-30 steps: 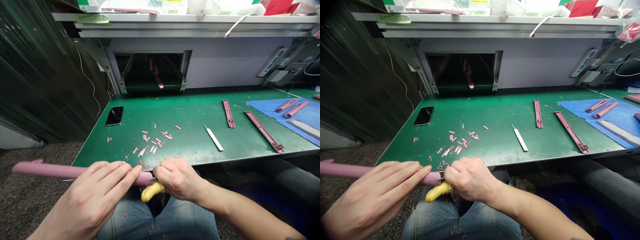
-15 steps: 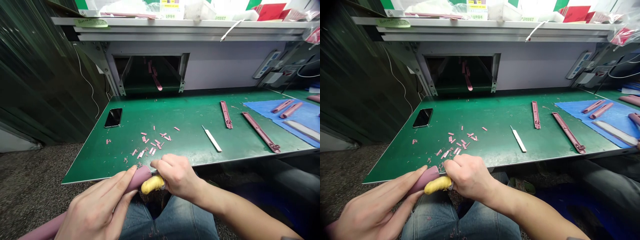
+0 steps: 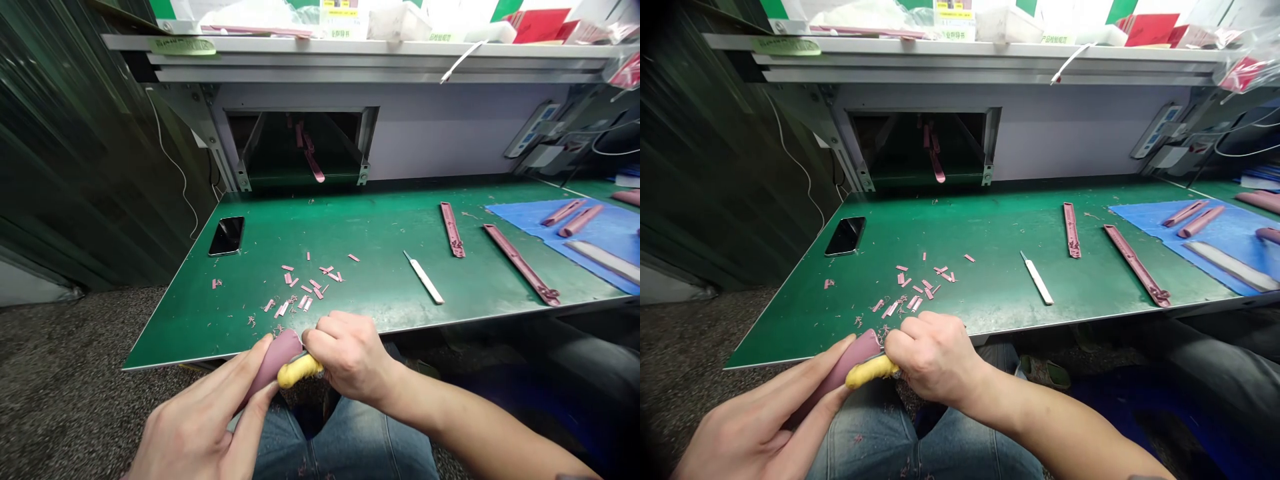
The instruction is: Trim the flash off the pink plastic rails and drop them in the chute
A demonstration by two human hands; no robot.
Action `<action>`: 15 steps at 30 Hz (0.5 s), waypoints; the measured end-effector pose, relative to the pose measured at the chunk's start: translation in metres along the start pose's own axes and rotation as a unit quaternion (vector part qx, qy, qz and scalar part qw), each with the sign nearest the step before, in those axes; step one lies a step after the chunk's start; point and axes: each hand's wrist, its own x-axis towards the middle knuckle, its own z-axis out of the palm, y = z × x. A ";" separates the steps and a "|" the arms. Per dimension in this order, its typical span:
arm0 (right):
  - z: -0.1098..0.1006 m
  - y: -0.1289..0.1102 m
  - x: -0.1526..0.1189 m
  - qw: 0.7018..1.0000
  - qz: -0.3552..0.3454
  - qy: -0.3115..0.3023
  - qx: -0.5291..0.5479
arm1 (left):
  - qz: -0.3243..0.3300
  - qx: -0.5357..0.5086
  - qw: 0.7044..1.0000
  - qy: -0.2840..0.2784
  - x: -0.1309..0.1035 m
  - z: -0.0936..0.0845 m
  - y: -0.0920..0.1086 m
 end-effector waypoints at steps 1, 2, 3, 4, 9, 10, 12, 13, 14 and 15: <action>0.001 -0.001 0.000 1.000 0.012 0.010 0.001 | -0.013 -0.009 1.000 0.003 -0.001 0.001 0.001; 0.003 -0.002 0.001 0.999 0.027 0.020 0.002 | -0.026 -0.019 0.999 0.000 -0.001 0.002 0.002; 0.005 -0.003 0.001 0.999 0.040 0.029 0.002 | -0.035 -0.028 0.999 -0.004 -0.002 0.002 0.002; 0.006 -0.003 0.001 0.998 0.050 0.036 0.002 | -0.042 -0.037 0.998 -0.008 -0.002 0.003 0.003; 0.015 -0.004 0.003 0.997 0.050 0.051 -0.013 | -0.098 -0.073 0.993 -0.001 -0.005 0.010 0.005; 0.015 -0.003 0.003 0.998 0.044 0.050 -0.014 | -0.106 -0.073 0.992 0.000 -0.004 0.010 0.004; 0.014 0.000 0.005 0.998 0.031 0.048 -0.012 | -0.087 -0.052 0.995 -0.007 -0.001 0.007 -0.001; 0.013 0.003 0.006 0.999 0.026 0.046 -0.014 | -0.058 -0.029 0.998 -0.016 0.002 0.005 -0.004; 0.011 0.006 0.008 0.999 0.021 0.039 -0.018 | -0.019 -0.001 0.999 -0.029 0.005 0.002 -0.008; 0.009 0.010 0.009 0.999 0.015 0.029 -0.025 | 0.023 0.029 0.998 -0.041 0.009 -0.001 -0.013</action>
